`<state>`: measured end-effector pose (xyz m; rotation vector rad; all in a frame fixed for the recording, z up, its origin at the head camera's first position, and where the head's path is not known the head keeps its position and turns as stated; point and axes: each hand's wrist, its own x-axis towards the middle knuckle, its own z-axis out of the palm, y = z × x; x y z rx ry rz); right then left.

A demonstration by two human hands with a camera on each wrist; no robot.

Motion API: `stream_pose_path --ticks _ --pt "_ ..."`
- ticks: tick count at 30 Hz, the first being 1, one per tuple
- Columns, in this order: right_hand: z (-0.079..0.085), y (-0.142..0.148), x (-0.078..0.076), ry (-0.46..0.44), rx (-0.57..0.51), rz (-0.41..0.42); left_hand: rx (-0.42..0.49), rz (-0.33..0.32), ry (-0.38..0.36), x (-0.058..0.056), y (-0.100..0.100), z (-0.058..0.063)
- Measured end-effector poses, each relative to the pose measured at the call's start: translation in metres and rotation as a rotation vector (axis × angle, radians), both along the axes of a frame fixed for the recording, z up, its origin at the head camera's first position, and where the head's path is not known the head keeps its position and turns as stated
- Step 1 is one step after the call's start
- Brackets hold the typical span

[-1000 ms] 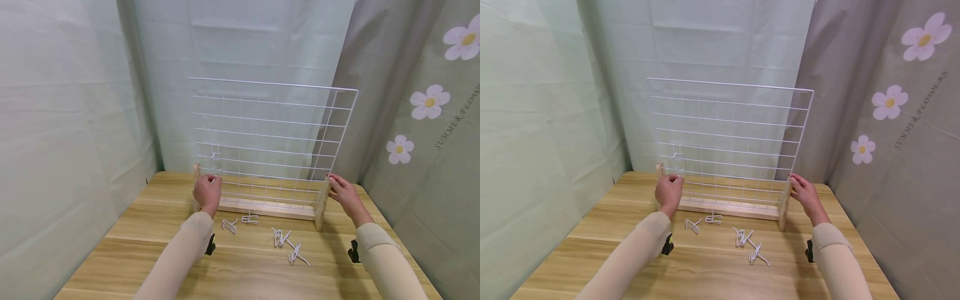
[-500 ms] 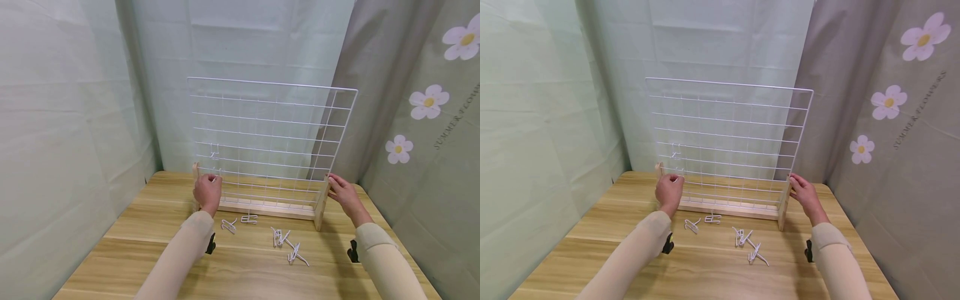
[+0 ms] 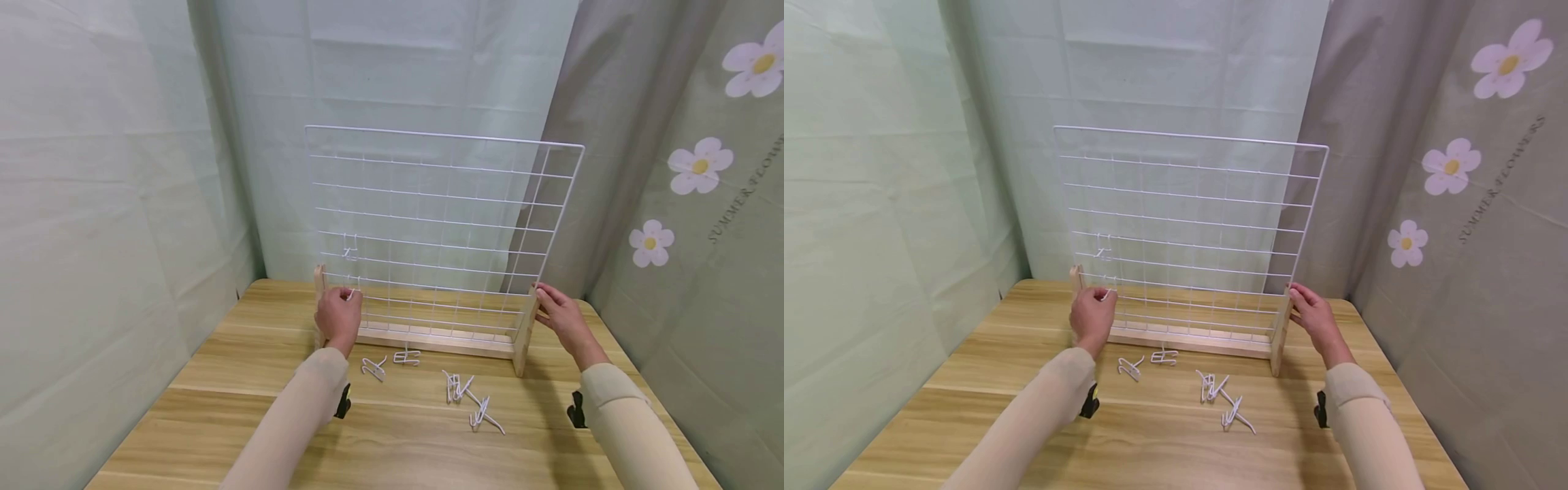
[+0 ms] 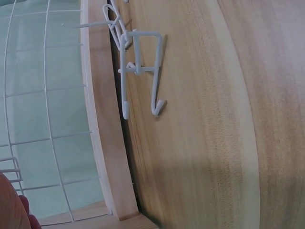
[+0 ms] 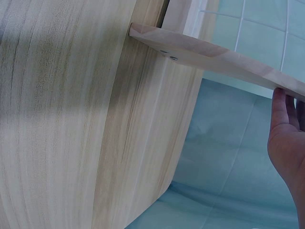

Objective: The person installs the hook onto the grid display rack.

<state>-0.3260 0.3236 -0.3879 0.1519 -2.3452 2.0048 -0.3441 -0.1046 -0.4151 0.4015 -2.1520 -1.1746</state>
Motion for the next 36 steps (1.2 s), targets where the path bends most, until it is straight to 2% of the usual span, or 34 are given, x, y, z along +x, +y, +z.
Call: stream_pose_path --ticks 12,18,27,36 --pt "0.002 -0.002 0.002 -0.009 0.001 -0.007 -0.013 -0.008 -0.002 0.002 -0.002 -0.010" --pt "0.002 -0.002 0.001 -0.013 0.007 -0.016 0.002 -0.038 -0.030 0.004 -0.004 -0.013" --pt "0.001 -0.001 0.001 -0.011 0.006 -0.016 0.011 -0.011 -0.007 0.009 -0.007 -0.018" --pt "0.001 -0.001 0.001 -0.015 0.000 -0.018 0.042 -0.053 -0.069 0.018 -0.012 -0.021"
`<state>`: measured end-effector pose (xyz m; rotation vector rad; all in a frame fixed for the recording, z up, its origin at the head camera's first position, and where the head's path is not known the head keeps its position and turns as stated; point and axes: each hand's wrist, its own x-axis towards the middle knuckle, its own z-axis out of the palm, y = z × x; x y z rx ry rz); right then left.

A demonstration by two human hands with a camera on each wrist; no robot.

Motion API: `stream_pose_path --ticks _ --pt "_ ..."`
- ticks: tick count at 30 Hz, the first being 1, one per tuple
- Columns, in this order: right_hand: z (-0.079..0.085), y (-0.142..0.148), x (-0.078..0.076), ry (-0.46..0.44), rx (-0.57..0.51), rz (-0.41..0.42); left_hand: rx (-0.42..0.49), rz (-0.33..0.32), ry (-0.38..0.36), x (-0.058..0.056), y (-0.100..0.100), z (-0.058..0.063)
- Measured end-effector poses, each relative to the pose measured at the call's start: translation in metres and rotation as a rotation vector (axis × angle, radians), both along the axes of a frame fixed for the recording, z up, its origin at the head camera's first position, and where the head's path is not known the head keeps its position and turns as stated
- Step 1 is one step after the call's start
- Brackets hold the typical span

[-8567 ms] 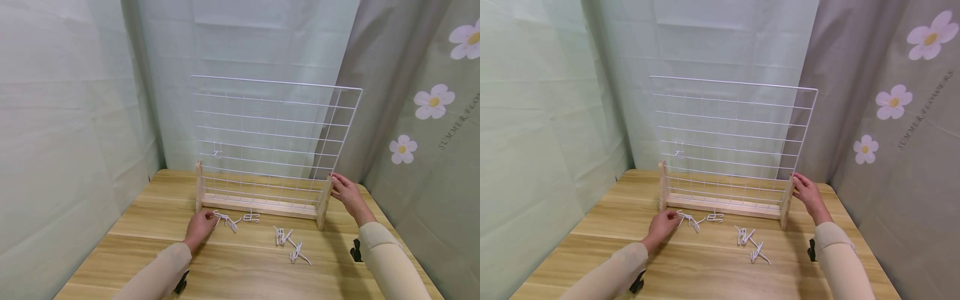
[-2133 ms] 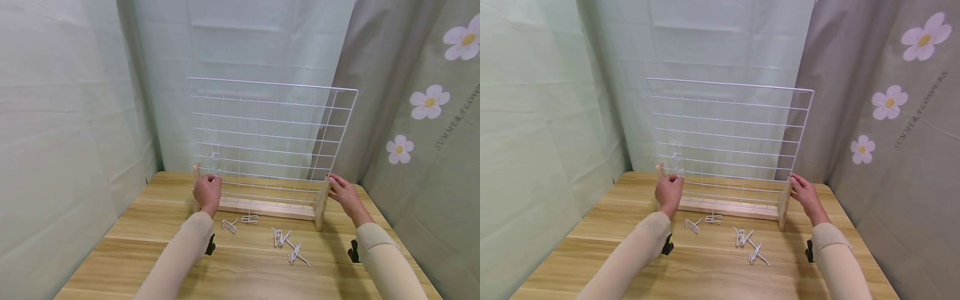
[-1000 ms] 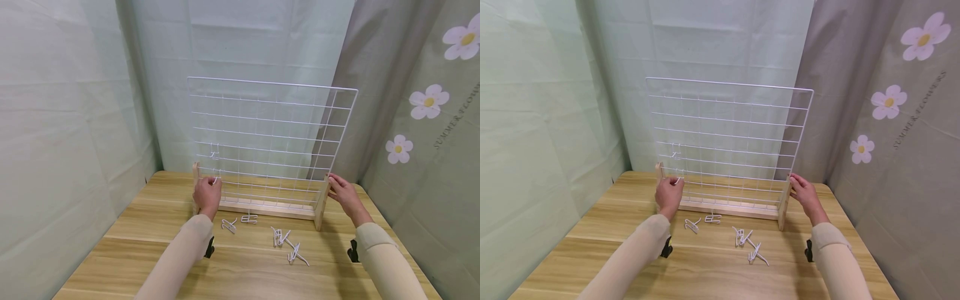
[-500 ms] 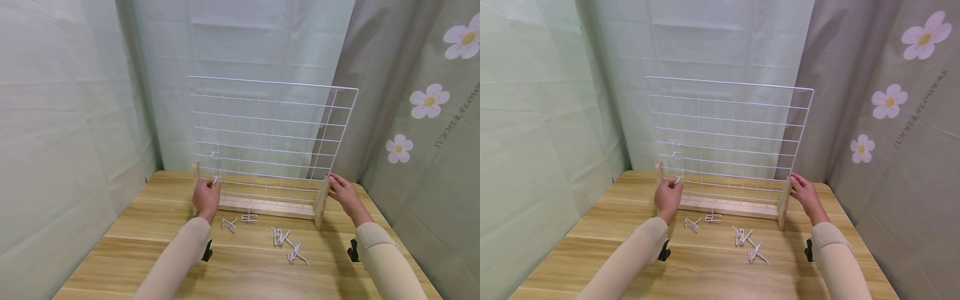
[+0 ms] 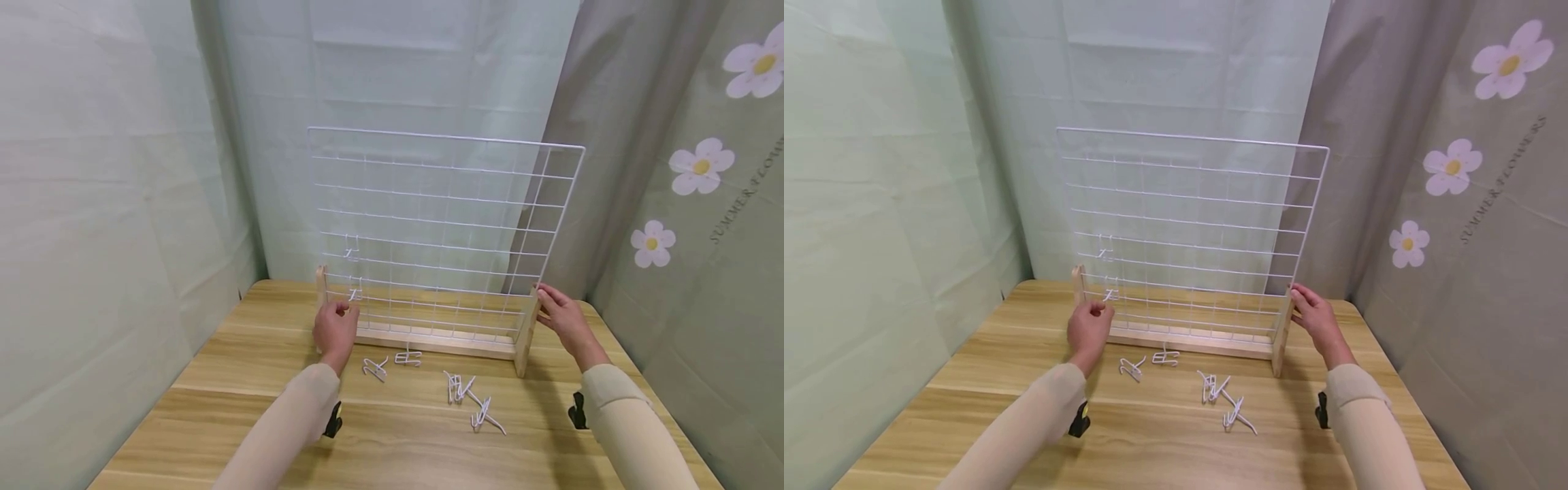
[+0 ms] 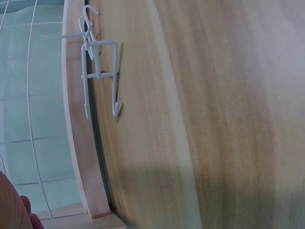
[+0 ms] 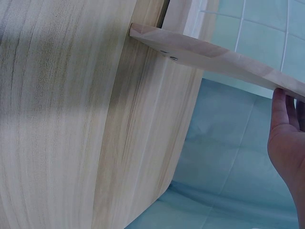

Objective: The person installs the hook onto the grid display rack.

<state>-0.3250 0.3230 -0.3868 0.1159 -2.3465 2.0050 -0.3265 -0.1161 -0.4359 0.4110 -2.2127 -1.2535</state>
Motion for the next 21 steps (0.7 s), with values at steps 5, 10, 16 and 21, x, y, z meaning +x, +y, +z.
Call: stream_pose_path --ticks 5,10,16,21 --pt "0.000 0.000 0.000 -0.003 -0.005 0.001 -0.006 -0.007 0.008 0.005 0.002 -0.002" --pt "-0.002 0.000 0.002 -0.014 -0.006 0.001 -0.031 -0.017 -0.009 0.012 0.005 -0.007" --pt "-0.002 0.001 0.002 -0.001 0.007 0.004 -0.044 -0.046 -0.023 0.015 0.008 -0.012" --pt "-0.001 0.001 0.000 0.012 0.003 0.008 -0.049 -0.067 -0.017 0.018 0.010 -0.012"
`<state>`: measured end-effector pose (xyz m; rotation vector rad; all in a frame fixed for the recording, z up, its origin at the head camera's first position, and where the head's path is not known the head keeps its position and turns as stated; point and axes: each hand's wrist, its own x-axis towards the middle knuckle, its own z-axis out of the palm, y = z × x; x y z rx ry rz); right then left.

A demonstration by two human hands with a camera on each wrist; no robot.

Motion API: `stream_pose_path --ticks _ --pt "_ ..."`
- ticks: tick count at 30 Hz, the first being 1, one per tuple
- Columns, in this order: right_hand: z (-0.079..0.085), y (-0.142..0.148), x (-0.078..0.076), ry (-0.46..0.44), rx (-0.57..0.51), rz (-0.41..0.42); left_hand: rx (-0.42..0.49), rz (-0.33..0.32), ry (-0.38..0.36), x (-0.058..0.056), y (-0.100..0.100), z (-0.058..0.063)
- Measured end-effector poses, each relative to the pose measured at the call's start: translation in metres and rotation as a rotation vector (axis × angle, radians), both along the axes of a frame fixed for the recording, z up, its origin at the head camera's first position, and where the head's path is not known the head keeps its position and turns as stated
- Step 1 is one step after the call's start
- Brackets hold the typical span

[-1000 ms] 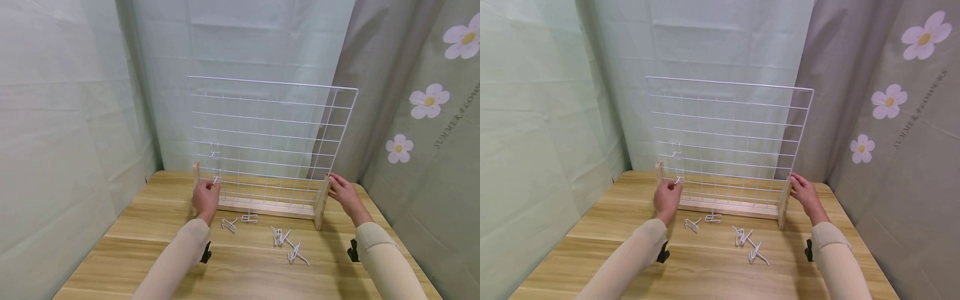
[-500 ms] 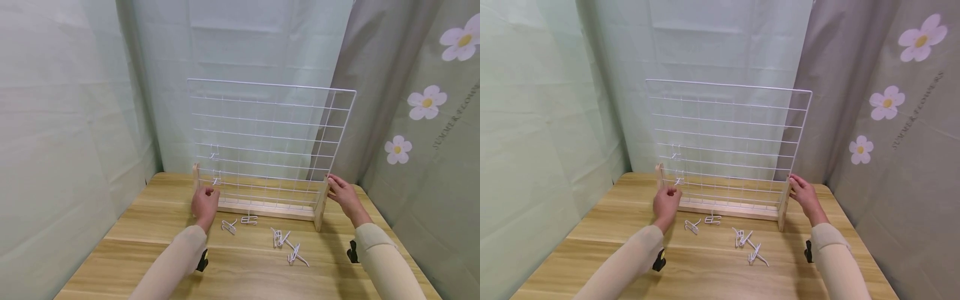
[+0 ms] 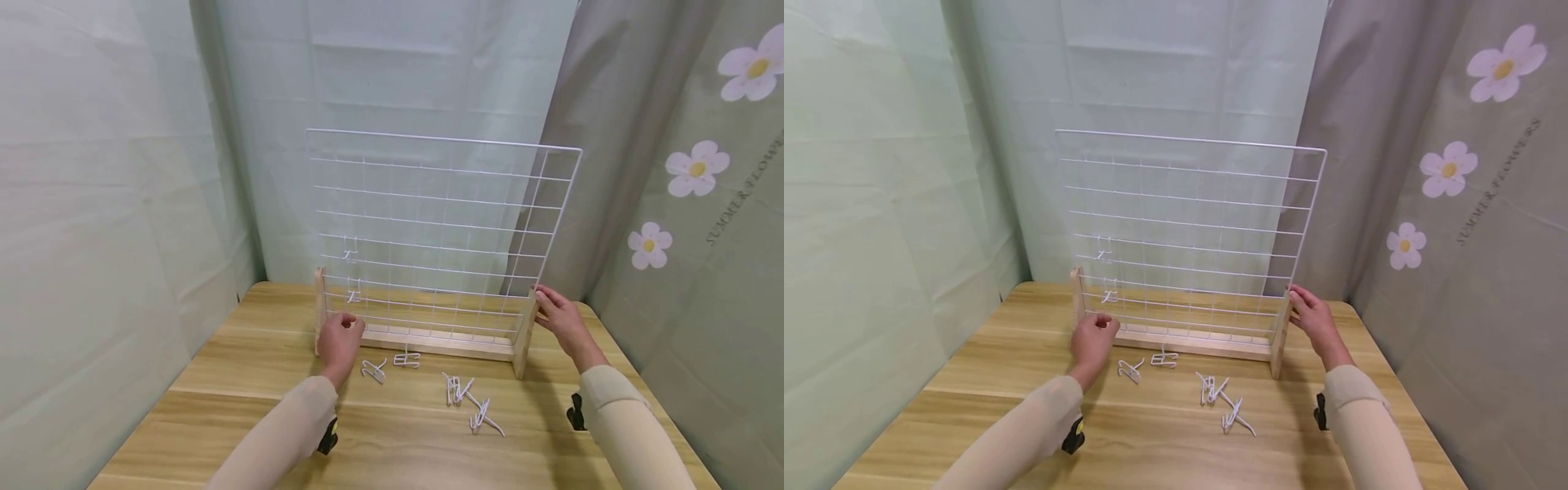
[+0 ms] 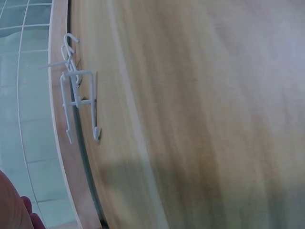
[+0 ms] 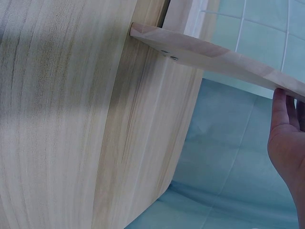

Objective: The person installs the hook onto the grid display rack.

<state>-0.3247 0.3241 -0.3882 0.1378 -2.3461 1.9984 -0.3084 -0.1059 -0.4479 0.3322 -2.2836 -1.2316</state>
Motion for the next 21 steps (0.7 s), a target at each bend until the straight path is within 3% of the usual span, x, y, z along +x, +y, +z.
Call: stream_pose_path --ticks 7,21 --pt "-0.001 0.001 -0.001 0.004 0.008 -0.002 -0.011 -0.046 0.022 0.009 0.002 -0.003" --pt "0.003 -0.002 0.000 -0.017 0.038 -0.032 -0.043 -0.117 -0.013 0.021 0.012 -0.019"
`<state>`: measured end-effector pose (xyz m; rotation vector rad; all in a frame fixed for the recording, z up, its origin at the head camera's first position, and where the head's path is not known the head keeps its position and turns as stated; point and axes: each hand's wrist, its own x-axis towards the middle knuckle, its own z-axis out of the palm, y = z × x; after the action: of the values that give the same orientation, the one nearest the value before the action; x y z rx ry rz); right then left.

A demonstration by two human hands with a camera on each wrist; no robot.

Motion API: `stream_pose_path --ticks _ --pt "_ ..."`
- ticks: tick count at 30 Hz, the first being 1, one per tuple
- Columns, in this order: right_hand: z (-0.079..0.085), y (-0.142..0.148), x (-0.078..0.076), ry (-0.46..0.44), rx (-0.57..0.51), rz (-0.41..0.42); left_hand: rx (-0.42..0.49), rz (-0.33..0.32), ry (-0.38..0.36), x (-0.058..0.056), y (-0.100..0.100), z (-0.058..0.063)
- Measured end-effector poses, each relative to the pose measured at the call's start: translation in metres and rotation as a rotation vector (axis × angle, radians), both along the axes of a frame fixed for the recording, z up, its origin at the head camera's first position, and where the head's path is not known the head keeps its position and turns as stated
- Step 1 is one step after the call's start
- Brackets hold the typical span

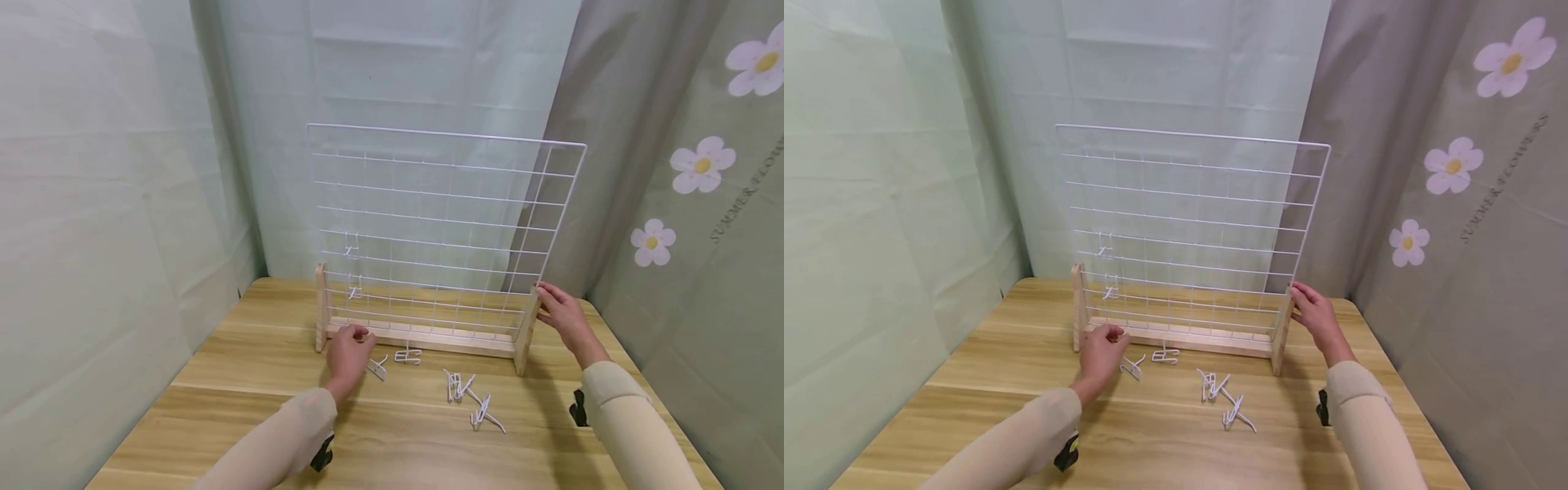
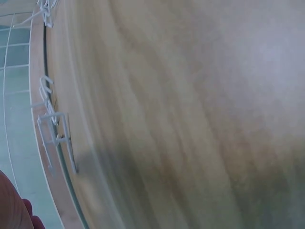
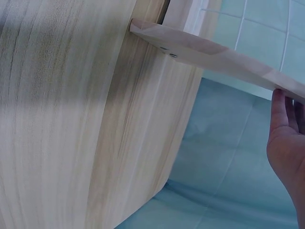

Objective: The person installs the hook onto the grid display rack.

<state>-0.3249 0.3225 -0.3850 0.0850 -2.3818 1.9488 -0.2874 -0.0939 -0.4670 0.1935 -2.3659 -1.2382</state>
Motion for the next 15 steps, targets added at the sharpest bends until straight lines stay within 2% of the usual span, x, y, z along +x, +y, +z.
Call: stream_pose_path --ticks 8,15 --pt "0.003 -0.005 0.001 0.002 0.014 -0.048 -0.022 -0.042 -0.013 0.010 0.005 -0.005" --pt "0.006 -0.008 0.004 0.012 0.017 -0.056 -0.058 -0.055 -0.017 0.016 0.007 -0.011"
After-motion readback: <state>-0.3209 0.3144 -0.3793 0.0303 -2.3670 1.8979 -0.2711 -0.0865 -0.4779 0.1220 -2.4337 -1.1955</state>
